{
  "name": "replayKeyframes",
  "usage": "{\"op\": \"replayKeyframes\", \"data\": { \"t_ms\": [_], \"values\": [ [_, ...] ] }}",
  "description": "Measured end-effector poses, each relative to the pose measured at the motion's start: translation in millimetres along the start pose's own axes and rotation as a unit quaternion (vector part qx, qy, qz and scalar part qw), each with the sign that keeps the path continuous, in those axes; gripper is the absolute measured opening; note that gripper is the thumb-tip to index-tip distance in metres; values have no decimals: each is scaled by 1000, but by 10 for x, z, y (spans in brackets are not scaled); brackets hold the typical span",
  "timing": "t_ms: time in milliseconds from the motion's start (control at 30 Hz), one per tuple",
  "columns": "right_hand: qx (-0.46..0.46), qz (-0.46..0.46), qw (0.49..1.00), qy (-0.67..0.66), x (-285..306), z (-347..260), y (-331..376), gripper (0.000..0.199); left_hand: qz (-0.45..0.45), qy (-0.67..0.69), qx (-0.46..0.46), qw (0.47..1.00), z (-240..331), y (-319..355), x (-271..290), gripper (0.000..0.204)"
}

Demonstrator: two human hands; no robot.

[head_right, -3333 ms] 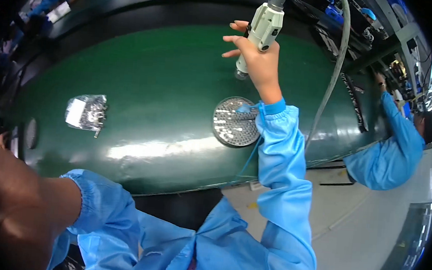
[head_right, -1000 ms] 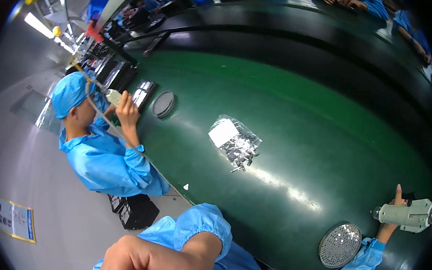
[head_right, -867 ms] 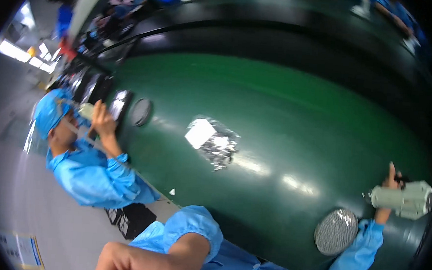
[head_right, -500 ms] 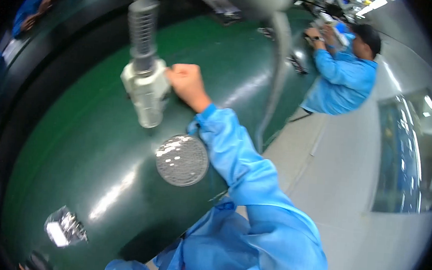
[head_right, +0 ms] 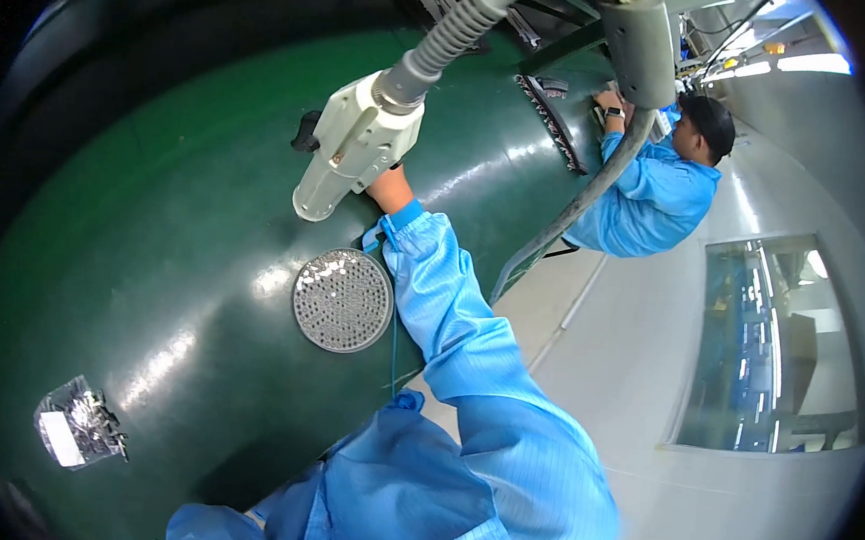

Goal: Screwing components into a tablet frame on an assembly line using an electric screwdriver.

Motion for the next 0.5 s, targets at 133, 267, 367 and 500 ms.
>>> {"op": "replayKeyframes", "data": {
  "t_ms": [133, 267, 367, 500],
  "values": [
    [46, -76, 974, 208, 622, 540, -169, 33, -25, 39, 27, 999, 4, 28, 53, 13],
    [55, -112, 935, 332, 227, 614, -102, 37, -2, 24, 64, 998, 22, 81, 38, 14],
    [15, -64, 980, 186, 198, 616, -117, 43, 4, 45, 85, 995, 58, 120, 39, 15],
    [52, -34, 987, 151, 409, 360, -143, 41, 7, 84, 120, 989, 138, 164, 34, 17]
  ]
}}
Point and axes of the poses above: each hand's wrist, its own y-axis away from the middle knuckle, its own x-axis out of the back of the hand, z = x × y, the point moved 8 cm from there along -y, towards the middle knuckle, and after that the axes turned 2 degrees about -z, right-handed, at the moved point
